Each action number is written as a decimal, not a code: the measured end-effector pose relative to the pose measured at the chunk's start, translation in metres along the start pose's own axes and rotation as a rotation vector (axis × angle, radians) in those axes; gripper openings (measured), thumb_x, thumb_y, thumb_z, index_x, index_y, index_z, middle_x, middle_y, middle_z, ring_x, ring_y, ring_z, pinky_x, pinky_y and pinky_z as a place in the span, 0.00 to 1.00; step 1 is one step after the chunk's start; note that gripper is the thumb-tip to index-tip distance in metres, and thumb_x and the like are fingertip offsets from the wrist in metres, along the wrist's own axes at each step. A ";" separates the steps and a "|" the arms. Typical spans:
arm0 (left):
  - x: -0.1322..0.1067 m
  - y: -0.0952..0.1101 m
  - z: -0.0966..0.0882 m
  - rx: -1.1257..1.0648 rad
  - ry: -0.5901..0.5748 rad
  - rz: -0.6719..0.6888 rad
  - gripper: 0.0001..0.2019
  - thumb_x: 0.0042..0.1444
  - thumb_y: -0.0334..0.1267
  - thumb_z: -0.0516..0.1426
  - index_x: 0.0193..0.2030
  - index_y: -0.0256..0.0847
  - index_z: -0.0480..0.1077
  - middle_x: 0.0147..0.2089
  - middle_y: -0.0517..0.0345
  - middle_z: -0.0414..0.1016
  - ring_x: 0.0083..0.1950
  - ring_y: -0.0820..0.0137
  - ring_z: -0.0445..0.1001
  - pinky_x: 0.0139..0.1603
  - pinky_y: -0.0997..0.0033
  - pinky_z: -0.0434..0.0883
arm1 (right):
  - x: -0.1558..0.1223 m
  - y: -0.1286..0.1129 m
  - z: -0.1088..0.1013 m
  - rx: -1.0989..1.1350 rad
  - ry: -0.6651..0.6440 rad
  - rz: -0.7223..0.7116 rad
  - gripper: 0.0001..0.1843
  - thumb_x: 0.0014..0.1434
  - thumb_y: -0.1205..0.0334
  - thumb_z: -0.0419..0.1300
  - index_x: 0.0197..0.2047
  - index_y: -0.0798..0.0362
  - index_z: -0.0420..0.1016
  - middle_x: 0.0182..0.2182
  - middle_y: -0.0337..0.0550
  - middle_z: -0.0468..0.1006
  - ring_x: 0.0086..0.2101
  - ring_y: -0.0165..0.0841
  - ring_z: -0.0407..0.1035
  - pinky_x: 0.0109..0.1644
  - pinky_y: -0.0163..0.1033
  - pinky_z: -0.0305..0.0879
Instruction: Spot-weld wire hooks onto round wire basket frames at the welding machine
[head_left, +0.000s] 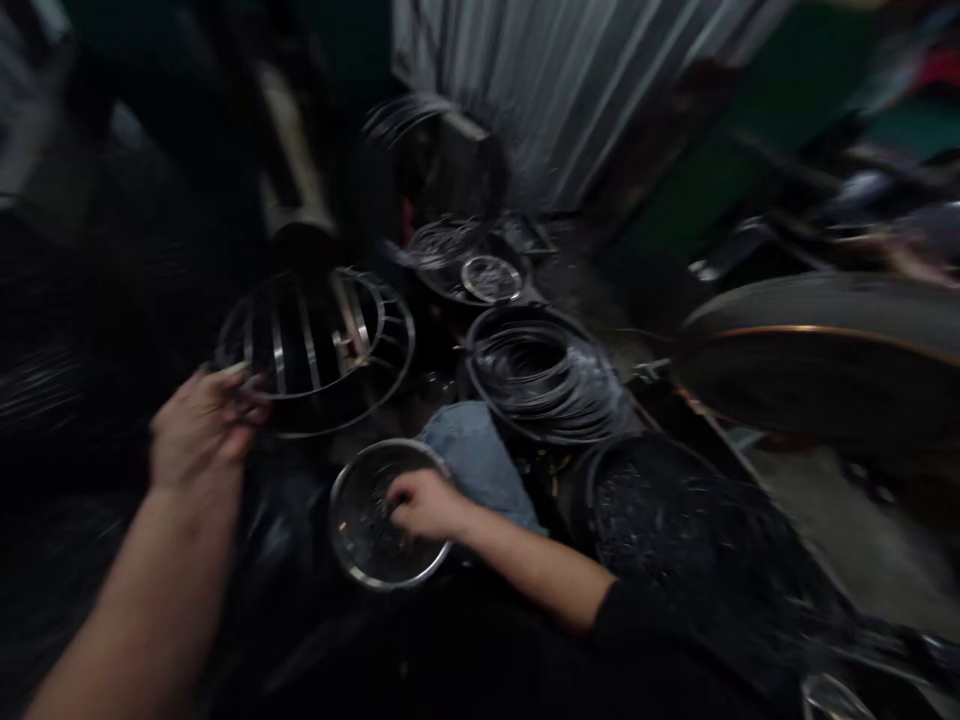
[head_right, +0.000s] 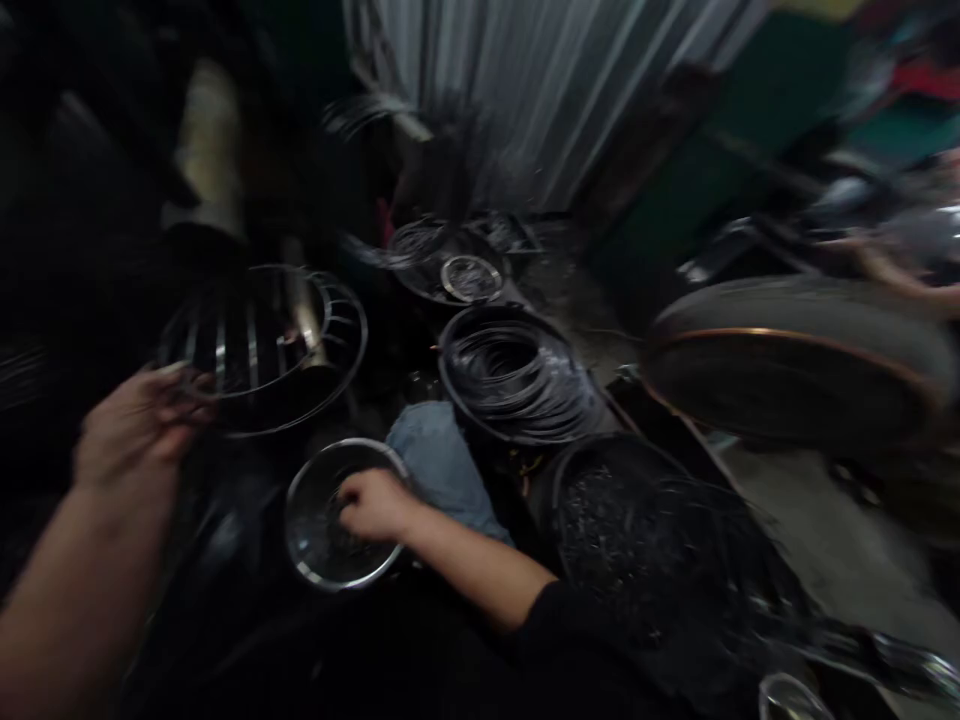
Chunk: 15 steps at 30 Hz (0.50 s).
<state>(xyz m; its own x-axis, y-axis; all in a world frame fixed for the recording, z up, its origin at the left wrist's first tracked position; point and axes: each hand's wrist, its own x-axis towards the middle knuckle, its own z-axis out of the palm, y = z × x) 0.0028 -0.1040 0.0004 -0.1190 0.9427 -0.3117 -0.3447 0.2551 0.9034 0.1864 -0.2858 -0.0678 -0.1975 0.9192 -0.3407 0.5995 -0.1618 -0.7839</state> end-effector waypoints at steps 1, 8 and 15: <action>-0.001 -0.001 0.001 -0.034 0.010 0.016 0.09 0.46 0.19 0.56 0.28 0.35 0.62 0.22 0.62 0.71 0.20 0.77 0.68 0.17 0.81 0.65 | -0.002 0.005 -0.004 0.037 0.028 0.008 0.12 0.64 0.62 0.55 0.48 0.58 0.72 0.37 0.43 0.75 0.33 0.32 0.71 0.37 0.40 0.71; 0.003 -0.011 -0.006 -0.123 0.044 0.008 0.15 0.38 0.26 0.62 0.32 0.39 0.62 0.25 0.62 0.68 0.27 0.70 0.73 0.19 0.79 0.64 | -0.030 0.060 -0.040 -0.040 0.887 -0.101 0.11 0.56 0.59 0.57 0.37 0.52 0.79 0.31 0.44 0.78 0.31 0.35 0.72 0.41 0.41 0.69; -0.002 -0.011 -0.006 -0.175 0.041 -0.012 0.25 0.37 0.25 0.63 0.43 0.39 0.62 0.26 0.63 0.69 0.25 0.71 0.72 0.19 0.79 0.64 | -0.029 0.066 -0.043 0.416 0.704 0.129 0.17 0.44 0.52 0.67 0.34 0.57 0.80 0.19 0.41 0.75 0.18 0.32 0.67 0.23 0.37 0.65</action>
<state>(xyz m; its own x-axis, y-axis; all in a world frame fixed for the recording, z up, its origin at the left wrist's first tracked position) 0.0013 -0.1098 -0.0108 -0.1506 0.9293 -0.3373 -0.5029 0.2218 0.8354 0.2651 -0.3075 -0.0880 0.4678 0.8719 -0.1450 0.2212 -0.2743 -0.9359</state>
